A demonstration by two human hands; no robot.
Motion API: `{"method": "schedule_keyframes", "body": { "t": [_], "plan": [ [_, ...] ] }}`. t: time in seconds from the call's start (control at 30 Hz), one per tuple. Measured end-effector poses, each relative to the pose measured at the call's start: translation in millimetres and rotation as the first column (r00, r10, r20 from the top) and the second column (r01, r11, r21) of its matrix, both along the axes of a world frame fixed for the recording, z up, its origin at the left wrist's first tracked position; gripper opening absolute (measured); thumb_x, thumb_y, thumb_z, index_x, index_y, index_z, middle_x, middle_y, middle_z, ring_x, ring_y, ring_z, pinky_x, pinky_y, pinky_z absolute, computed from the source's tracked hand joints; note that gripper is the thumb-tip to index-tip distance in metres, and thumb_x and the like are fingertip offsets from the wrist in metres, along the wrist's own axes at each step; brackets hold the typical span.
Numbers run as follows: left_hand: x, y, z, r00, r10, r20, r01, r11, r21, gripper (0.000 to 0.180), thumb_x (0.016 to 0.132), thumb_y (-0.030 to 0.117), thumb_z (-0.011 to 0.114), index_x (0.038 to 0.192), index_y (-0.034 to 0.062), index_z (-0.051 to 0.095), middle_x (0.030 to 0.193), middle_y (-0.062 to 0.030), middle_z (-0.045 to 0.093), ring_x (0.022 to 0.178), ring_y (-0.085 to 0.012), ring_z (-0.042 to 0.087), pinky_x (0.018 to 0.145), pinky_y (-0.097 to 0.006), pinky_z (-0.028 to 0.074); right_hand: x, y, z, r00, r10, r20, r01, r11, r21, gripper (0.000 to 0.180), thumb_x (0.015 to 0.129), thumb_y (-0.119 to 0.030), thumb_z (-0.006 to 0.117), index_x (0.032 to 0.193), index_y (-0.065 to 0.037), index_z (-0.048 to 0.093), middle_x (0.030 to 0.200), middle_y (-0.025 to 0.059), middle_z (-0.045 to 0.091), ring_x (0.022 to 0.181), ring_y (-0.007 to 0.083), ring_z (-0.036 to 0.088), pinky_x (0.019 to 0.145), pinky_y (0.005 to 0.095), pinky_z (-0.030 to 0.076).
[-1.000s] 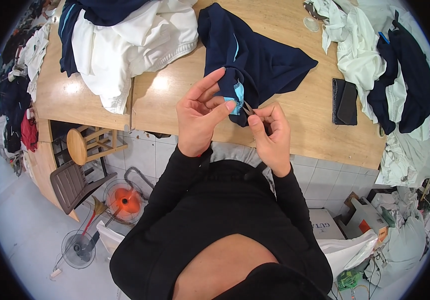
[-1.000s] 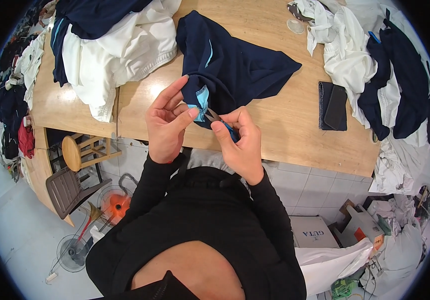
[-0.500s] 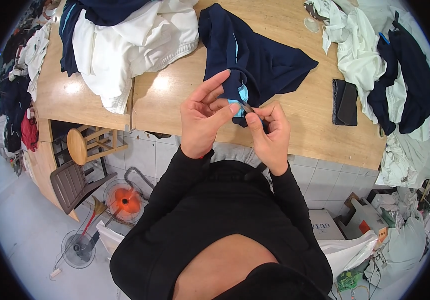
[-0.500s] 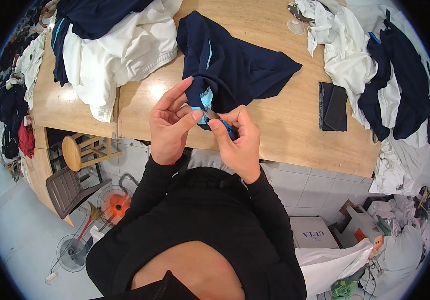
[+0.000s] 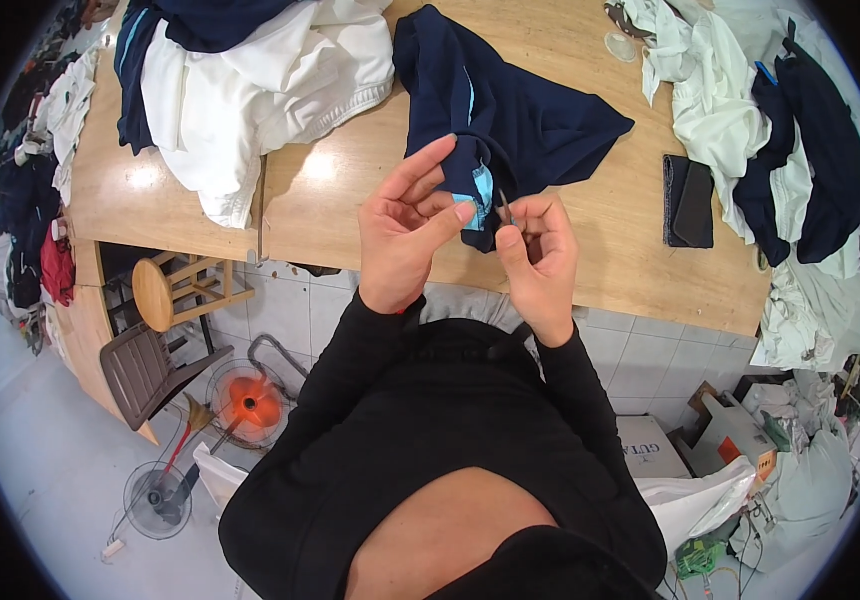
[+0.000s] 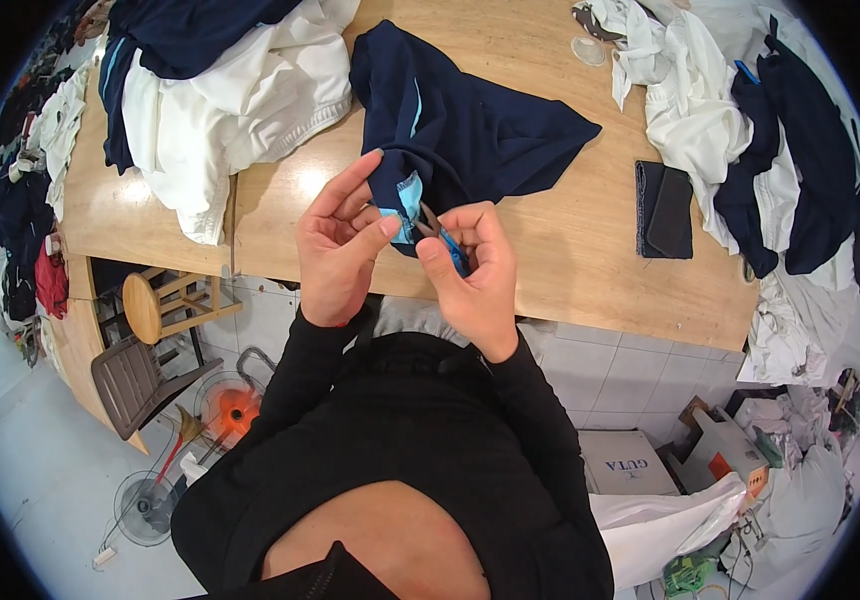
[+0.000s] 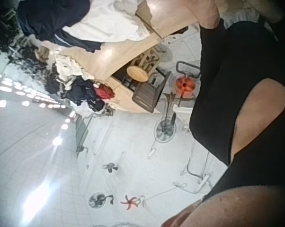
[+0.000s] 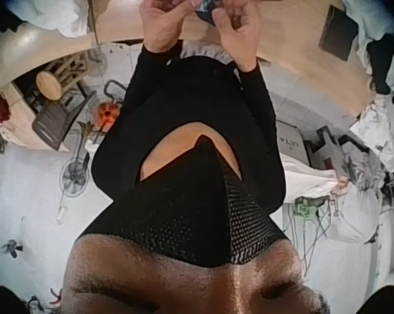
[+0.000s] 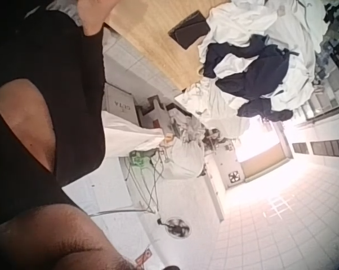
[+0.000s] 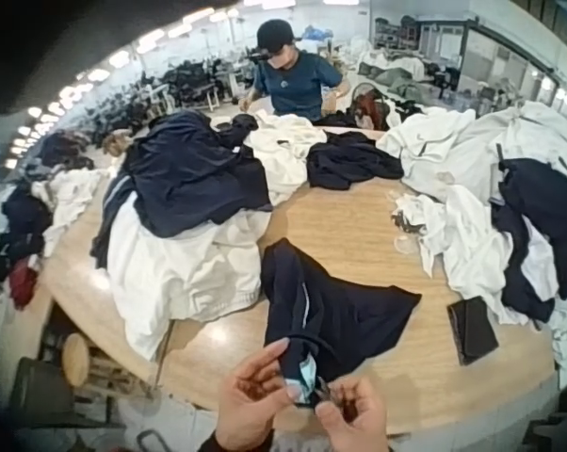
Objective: Trimming excess threads and loose fabric ends from various garments using thread snips.
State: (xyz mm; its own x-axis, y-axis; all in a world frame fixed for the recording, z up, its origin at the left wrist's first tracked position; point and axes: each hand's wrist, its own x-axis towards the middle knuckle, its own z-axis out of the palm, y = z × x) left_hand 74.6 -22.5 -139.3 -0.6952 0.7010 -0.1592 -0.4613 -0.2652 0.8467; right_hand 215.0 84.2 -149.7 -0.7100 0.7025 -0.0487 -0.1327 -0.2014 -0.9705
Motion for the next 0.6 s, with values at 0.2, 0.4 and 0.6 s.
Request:
{"method": "schedule_keyframes", "body": {
  "t": [0.2,0.4,0.6],
  "plan": [
    [-39,-2,-45,0.936,0.332,0.118,-0.340,0.939,0.049,0.043,0.112,0.015,0.062,0.149,-0.0035,0.052,0.139,-0.0119,0.068,0.122,-0.0195,0.069,0.103,-0.034,0.056,8,8,-9,0.996,-0.093,0.015,0.093,0.995,-0.023,0.027,0.101,-0.013,0.082,0.116,-0.005,0.061,0.102,-0.0014,0.065,0.083,0.0028,0.055,0.075,0.0203,0.043],
    [-7,-40,-105,0.900,0.225,0.373,-0.152,0.965,-0.215,0.038,0.108,0.018,0.073,0.138,-0.0012,0.058,0.125,-0.0084,0.073,0.110,-0.0157,0.073,0.093,-0.034,0.059,31,33,-25,0.934,-0.228,0.274,0.253,0.966,-0.061,0.018,0.104,-0.011,0.078,0.113,-0.004,0.064,0.089,-0.0058,0.062,0.078,0.0035,0.056,0.074,0.0201,0.044],
    [-15,-38,-89,0.946,-0.063,0.318,0.160,0.944,-0.288,0.038,0.104,0.011,0.078,0.136,-0.0023,0.063,0.128,-0.0088,0.074,0.114,-0.0180,0.074,0.094,-0.034,0.062,29,32,-82,0.896,-0.109,0.431,0.017,0.977,0.211,0.019,0.099,-0.012,0.081,0.112,0.001,0.074,0.092,0.0022,0.076,0.080,0.0087,0.065,0.073,0.0266,0.052]
  ]
}}
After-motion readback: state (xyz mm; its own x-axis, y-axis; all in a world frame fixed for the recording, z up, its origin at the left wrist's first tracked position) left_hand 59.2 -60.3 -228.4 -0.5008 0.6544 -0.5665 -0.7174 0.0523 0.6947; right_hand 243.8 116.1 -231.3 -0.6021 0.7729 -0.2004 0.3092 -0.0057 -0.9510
